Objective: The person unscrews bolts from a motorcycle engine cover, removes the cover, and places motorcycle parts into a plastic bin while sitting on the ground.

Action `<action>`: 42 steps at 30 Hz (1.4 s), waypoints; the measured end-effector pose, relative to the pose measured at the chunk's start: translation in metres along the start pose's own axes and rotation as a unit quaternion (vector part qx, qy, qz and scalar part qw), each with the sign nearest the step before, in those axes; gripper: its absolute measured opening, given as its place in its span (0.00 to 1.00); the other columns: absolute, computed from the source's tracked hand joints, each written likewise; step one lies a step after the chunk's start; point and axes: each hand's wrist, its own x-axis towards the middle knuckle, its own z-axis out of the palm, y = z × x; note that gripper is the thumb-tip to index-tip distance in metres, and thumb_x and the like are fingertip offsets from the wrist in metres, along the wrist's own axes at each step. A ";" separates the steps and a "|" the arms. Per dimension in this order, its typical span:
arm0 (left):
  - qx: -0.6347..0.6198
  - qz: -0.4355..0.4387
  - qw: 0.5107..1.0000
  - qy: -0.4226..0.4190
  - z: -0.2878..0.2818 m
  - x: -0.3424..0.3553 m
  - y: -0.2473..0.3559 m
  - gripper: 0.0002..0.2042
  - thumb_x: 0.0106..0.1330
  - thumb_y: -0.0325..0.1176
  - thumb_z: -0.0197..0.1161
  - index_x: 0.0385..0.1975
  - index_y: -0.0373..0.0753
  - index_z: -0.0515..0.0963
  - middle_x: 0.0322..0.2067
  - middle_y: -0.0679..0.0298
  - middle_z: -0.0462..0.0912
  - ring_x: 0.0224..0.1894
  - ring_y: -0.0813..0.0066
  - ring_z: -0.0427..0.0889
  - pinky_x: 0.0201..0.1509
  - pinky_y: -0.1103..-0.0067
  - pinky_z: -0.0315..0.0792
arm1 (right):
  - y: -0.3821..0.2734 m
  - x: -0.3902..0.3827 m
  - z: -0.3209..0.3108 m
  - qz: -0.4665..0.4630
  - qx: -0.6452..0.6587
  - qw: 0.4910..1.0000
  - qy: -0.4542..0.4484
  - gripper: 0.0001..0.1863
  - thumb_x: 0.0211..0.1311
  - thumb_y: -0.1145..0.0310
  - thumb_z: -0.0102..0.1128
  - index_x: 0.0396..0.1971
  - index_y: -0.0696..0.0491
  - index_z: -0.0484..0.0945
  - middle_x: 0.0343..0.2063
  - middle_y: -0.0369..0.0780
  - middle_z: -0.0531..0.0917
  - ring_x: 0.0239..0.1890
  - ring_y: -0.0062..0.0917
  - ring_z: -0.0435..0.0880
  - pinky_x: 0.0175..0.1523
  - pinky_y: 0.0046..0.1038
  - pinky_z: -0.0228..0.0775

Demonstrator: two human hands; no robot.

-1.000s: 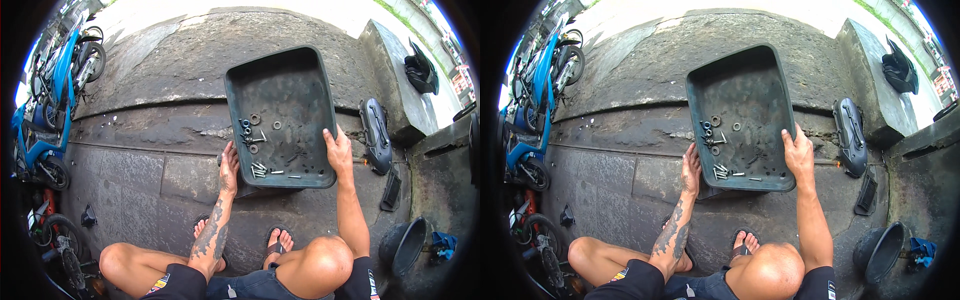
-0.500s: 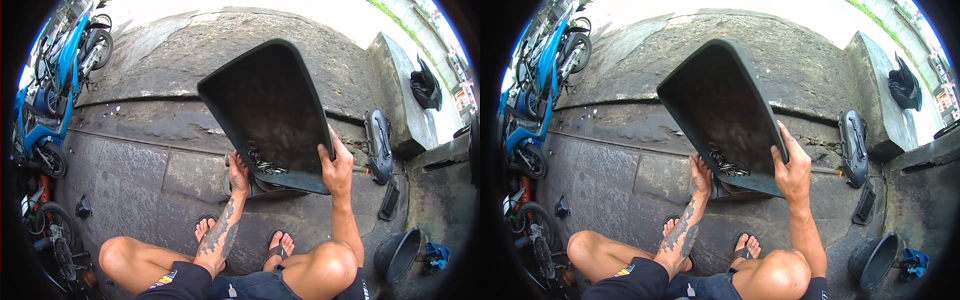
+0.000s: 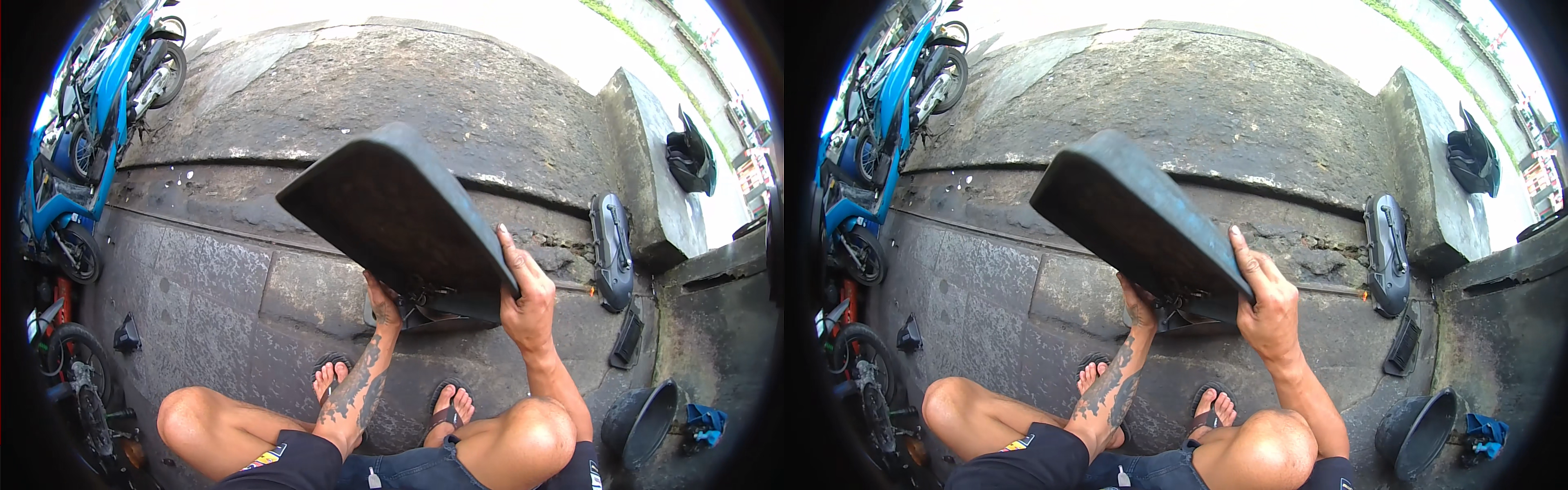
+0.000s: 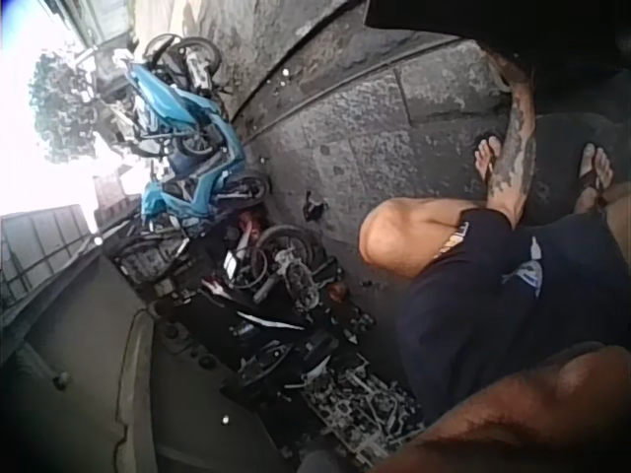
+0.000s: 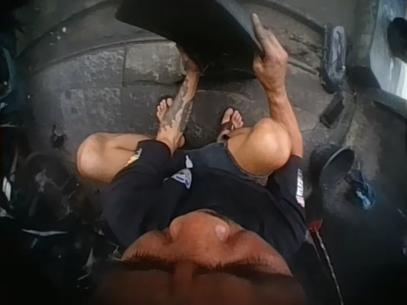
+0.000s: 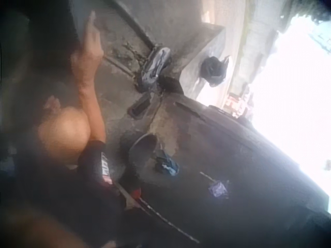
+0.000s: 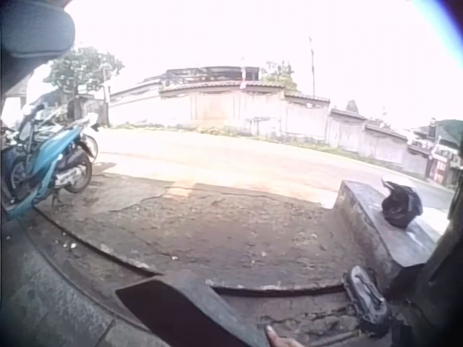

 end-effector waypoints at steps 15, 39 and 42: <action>0.040 0.049 0.998 0.014 -0.006 -0.001 -0.005 0.28 0.70 0.61 0.42 0.35 0.40 0.75 0.22 0.78 0.70 0.18 0.89 0.59 0.21 0.87 0.52 | 0.005 -0.011 0.003 -0.049 -0.009 0.999 0.020 0.40 0.40 0.91 0.50 0.60 0.49 0.72 0.41 0.46 0.81 0.40 0.40 0.83 0.44 0.33 0.75; 0.061 0.037 0.997 -0.018 -0.007 0.002 -0.014 0.26 0.68 0.61 0.46 0.29 0.41 0.73 0.22 0.75 0.67 0.23 0.87 0.61 0.25 0.84 0.53 | 0.013 -0.014 -0.005 -0.074 -0.022 0.995 0.057 0.40 0.37 0.90 0.51 0.59 0.51 0.73 0.42 0.47 0.81 0.40 0.39 0.83 0.45 0.33 0.74; 0.152 -0.005 0.986 -0.067 -0.028 0.006 -0.014 0.26 0.70 0.59 0.45 0.34 0.38 0.74 0.26 0.72 0.72 0.27 0.84 0.66 0.29 0.84 0.59 | 0.016 -0.015 -0.005 -0.086 -0.016 0.995 0.050 0.41 0.35 0.90 0.50 0.59 0.51 0.73 0.42 0.46 0.81 0.40 0.39 0.83 0.45 0.33 0.74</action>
